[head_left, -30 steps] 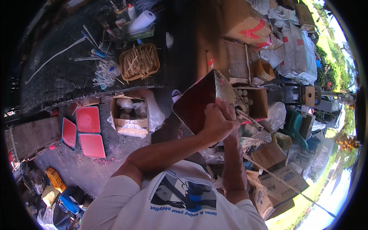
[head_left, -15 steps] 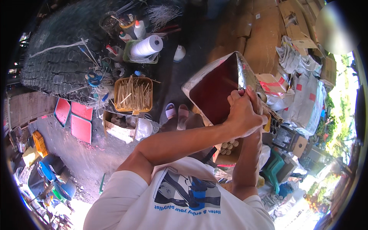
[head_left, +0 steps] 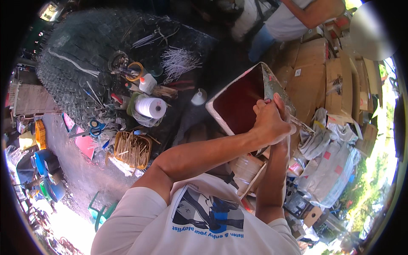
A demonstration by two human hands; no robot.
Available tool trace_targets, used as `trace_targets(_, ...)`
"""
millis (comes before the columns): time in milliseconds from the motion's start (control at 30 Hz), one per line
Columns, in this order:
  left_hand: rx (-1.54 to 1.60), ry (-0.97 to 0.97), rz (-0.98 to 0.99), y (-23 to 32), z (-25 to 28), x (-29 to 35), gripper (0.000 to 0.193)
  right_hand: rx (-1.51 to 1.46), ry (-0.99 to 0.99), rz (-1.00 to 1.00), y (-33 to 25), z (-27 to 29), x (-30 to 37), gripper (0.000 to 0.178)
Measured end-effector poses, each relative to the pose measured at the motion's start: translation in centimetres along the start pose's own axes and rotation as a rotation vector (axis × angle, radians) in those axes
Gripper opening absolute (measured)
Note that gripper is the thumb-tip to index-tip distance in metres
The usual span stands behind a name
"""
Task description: The person scoops red paint from a metal container into a small pink cup using a stick, then stirs the paint inside the cup. They repeat the scooping and stirring process several times before placing the cup on the container and moving the container to a nearby table.
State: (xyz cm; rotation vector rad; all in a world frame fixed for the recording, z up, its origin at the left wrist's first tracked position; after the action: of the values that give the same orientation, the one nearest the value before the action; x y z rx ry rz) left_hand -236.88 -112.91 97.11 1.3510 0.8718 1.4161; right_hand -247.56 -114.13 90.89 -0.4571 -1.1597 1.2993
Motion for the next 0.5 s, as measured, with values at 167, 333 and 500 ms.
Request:
trace_targets(167, 0.092, -0.049, 0.061, 2.4, 0.4, -9.8, 0.071, 0.047, -0.06, 0.021, -3.1, 3.7, -10.0, 0.045)
trace_targets(333, 0.194, 0.035, 0.159, 3.8, 1.7, -19.5, 0.086, 0.082, -0.118, 0.001, -6.1, 6.1, -20.3, 0.047)
trace_targets(500, 0.376, 0.137, 0.166, 4.7, 4.0, -28.9, 0.091, 0.111, -0.192, -0.019, -9.4, 8.6, -30.4, 0.049)
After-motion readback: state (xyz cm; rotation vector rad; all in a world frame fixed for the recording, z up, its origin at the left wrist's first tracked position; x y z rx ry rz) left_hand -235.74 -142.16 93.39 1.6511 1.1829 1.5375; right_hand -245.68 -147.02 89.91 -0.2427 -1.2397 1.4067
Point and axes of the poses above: each hand's wrist, its own x-axis away from the middle knuckle, its own z-axis out of the back of the hand, y = z × x, the point moved 4 cm from there along -x, towards the middle knuckle, and after that the axes turned 7 degrees about -y, right-handed, at the moved point
